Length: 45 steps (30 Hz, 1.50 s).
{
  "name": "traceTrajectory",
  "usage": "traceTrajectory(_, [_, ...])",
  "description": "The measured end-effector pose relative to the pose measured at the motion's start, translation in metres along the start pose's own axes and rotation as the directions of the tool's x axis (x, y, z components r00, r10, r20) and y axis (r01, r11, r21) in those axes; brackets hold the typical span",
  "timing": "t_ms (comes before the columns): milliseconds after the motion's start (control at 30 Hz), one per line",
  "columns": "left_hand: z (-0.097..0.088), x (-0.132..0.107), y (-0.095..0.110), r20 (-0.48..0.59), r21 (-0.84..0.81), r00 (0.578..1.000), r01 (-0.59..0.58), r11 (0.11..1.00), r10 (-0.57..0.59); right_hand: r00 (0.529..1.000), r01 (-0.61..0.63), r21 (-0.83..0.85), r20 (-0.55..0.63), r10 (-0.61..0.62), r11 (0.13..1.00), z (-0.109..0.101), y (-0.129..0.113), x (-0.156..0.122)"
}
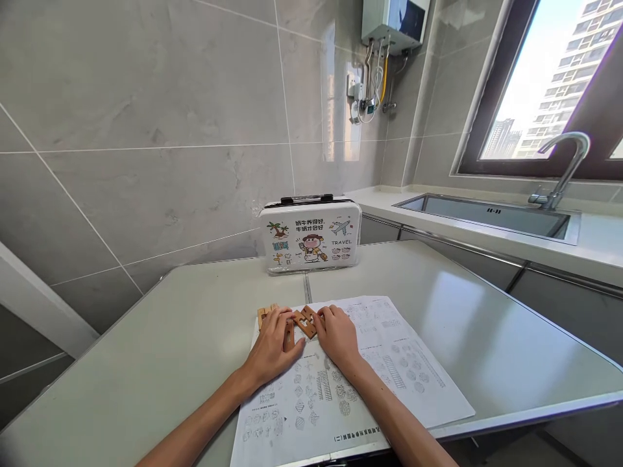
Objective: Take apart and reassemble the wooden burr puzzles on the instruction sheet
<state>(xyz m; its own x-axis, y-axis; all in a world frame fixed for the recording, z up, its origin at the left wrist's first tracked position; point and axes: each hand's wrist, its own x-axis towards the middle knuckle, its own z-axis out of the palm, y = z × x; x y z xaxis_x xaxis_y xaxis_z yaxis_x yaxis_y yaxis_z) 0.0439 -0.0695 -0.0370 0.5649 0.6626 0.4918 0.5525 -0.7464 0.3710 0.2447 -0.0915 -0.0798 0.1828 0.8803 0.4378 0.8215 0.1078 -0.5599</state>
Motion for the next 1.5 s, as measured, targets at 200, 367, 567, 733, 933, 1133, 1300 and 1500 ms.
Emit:
traceTrajectory(200, [0.002, -0.002, -0.008, 0.06, 0.045, 0.998, 0.004, 0.999, -0.007, 1.0, 0.025, 0.018, 0.008, -0.025, 1.0, 0.001, -0.001, 0.0])
traceTrajectory(367, [-0.003, 0.003, -0.021, 0.011, 0.098, 1.0, 0.018, 0.995, -0.02, 0.999, 0.043, 0.054, 0.028, -0.045, 0.998, -0.001, -0.003, -0.001])
traceTrajectory(567, [-0.008, 0.009, -0.048, -0.043, 0.151, 0.989, 0.149, 0.977, -0.144, 0.996, 0.074, 0.146, 0.039, -0.081, 0.986, -0.003, -0.01, -0.002])
traceTrajectory(733, [-0.008, 0.009, -0.057, 0.061, 0.142, 0.986, 0.146, 0.979, -0.155, 0.96, 0.219, 0.27, 0.111, -0.257, 0.937, -0.016, -0.023, -0.007])
traceTrajectory(933, [-0.007, 0.009, -0.054, 0.01, 0.099, 0.988, 0.15, 0.984, -0.152, 0.883, 0.348, 0.27, 0.226, -0.411, 0.898, -0.021, -0.026, -0.012])
traceTrajectory(1133, [-0.01, 0.009, -0.051, 0.009, 0.102, 0.987, 0.159, 0.982, -0.161, 0.86, 0.377, 0.28, 0.248, -0.446, 0.883, -0.016, -0.024, -0.012])
traceTrajectory(1300, [-0.011, 0.008, -0.05, 0.009, 0.088, 0.986, 0.163, 0.983, -0.164, 0.874, 0.377, 0.28, 0.209, -0.439, 0.883, -0.008, -0.021, -0.01])
traceTrajectory(1500, [-0.011, 0.007, -0.051, -0.015, 0.064, 0.985, 0.171, 0.983, -0.171, 0.877, 0.364, 0.288, 0.215, -0.431, 0.886, 0.012, -0.019, 0.003])
